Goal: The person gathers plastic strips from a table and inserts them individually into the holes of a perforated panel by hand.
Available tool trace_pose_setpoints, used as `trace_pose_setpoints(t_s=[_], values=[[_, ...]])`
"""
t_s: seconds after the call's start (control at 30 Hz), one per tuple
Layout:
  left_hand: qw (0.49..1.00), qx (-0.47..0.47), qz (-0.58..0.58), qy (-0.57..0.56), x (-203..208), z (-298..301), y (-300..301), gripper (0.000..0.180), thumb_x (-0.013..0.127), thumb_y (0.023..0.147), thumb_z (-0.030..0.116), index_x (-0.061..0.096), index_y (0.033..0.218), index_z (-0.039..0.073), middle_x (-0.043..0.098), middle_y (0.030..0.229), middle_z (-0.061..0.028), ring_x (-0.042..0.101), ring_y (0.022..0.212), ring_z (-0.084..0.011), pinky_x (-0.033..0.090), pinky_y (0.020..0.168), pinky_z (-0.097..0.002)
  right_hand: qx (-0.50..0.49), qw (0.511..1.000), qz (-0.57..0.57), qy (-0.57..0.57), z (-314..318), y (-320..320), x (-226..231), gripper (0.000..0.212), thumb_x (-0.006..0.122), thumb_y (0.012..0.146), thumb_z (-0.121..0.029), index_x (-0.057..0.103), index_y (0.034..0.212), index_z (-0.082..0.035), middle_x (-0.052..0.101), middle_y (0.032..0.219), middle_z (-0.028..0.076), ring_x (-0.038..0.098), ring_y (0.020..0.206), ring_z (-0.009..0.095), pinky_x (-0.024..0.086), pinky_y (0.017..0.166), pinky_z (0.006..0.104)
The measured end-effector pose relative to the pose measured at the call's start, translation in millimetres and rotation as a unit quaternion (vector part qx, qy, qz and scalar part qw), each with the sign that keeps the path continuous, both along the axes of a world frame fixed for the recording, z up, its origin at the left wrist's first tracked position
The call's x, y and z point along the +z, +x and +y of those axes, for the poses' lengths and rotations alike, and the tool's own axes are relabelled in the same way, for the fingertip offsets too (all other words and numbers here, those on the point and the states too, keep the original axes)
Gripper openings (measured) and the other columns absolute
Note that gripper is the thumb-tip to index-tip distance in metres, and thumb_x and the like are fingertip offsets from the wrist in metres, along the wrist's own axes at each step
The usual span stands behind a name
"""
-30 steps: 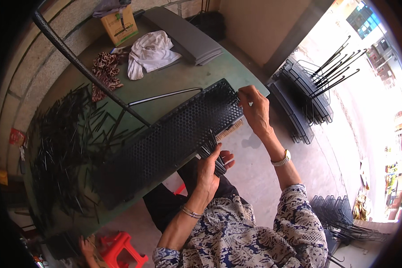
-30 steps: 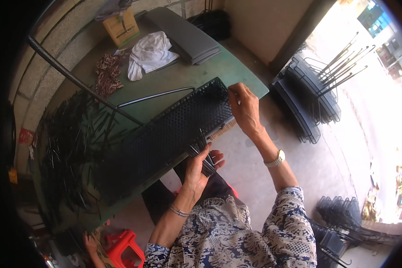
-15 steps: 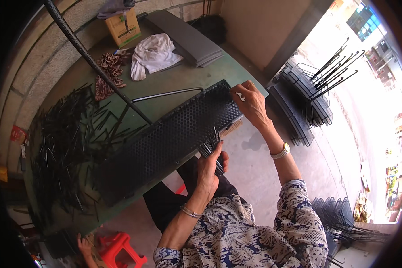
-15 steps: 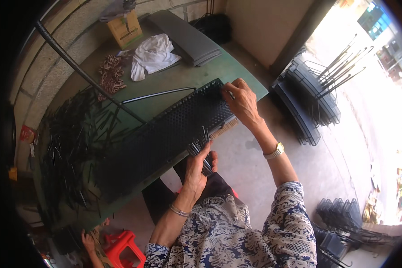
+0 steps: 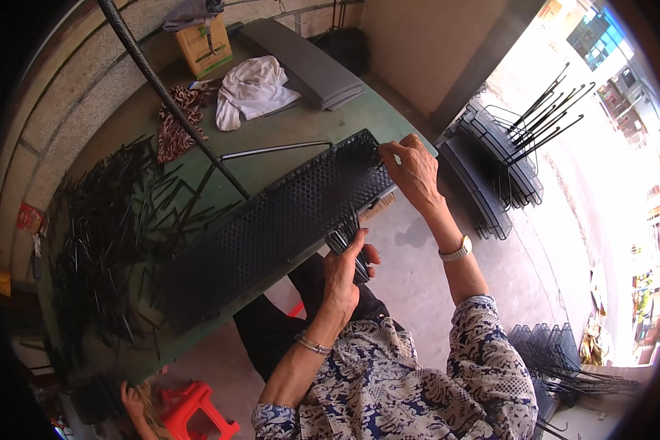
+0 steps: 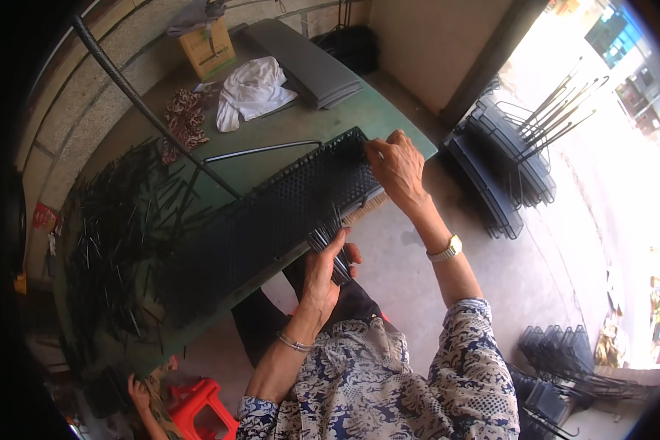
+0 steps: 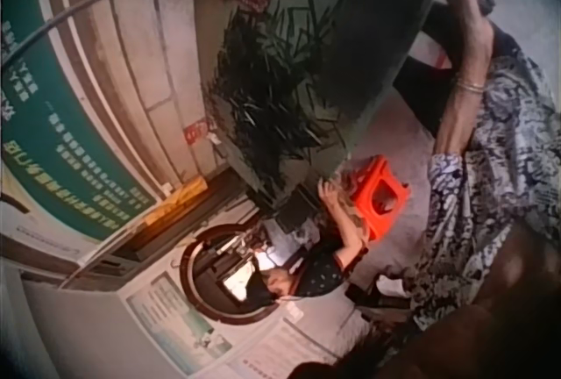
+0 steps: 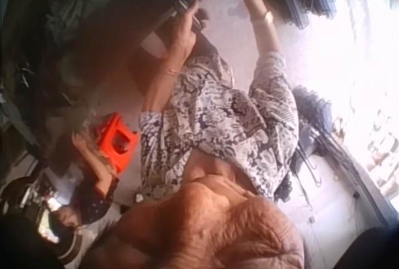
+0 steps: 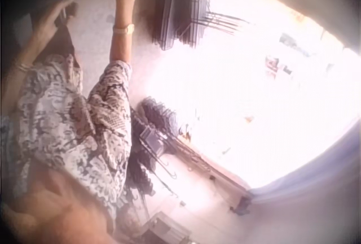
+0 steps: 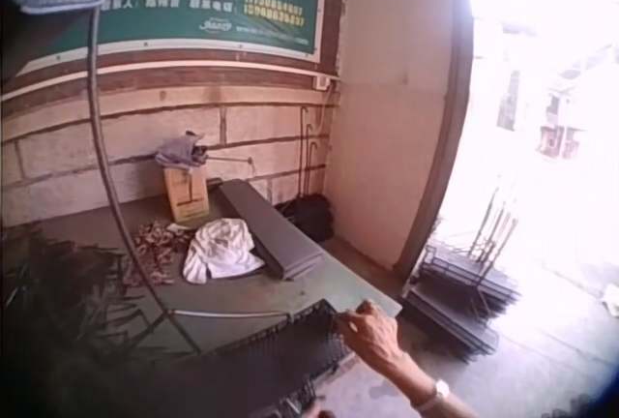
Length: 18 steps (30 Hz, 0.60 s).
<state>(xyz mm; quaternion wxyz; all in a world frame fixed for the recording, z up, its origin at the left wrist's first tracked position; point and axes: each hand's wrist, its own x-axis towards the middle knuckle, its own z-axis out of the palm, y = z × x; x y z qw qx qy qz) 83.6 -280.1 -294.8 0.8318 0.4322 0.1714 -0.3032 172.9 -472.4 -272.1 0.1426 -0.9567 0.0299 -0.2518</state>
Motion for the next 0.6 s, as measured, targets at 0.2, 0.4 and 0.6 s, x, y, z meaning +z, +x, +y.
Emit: trace_pose_setpoints(t_s=[0.2, 0.4, 0.6], values=[[1.000, -0.009, 0.003, 0.003, -2.1, -0.1, -0.6, 0.028, 0.064, 0.089, 0.030, 0.063, 0.102, 0.005, 0.061, 0.067, -0.0037, 0.059, 0.057, -0.0125, 0.040, 0.045, -0.0239, -0.015, 1.000, -0.009, 0.001, 8.7, -9.8, 2.1, 0.020, 0.064, 0.087, -0.025, 0.072, 0.099, -0.011, 0.060, 0.085, 0.011, 0.060, 0.083, 0.027, 0.048, 0.071, 0.0374], [1.000, -0.021, 0.005, 0.022, -0.4, 1.4, 0.7, 0.028, 0.065, 0.089, 0.030, 0.064, 0.103, 0.006, 0.066, 0.073, -0.0068, 0.063, 0.060, -0.0146, 0.041, 0.045, -0.0244, 0.283, 0.867, 0.278, 0.303, 21.1, -49.7, 8.9, 0.027, 0.063, 0.091, -0.022, 0.066, 0.101, 0.002, 0.065, 0.086, 0.010, 0.061, 0.080, 0.016, 0.048, 0.071, 0.0312], [0.996, -0.069, 0.001, 0.055, 3.6, 1.0, 0.7, 0.028, 0.065, 0.089, 0.031, 0.065, 0.105, 0.008, 0.070, 0.080, -0.0093, 0.065, 0.062, -0.0156, 0.040, 0.046, -0.0241, 0.201, 0.802, 0.318, 0.463, 21.2, -55.0, 9.6, 0.019, 0.061, 0.091, -0.017, 0.066, 0.094, 0.001, 0.063, 0.079, 0.002, 0.058, 0.074, 0.010, 0.047, 0.067, 0.0259]])
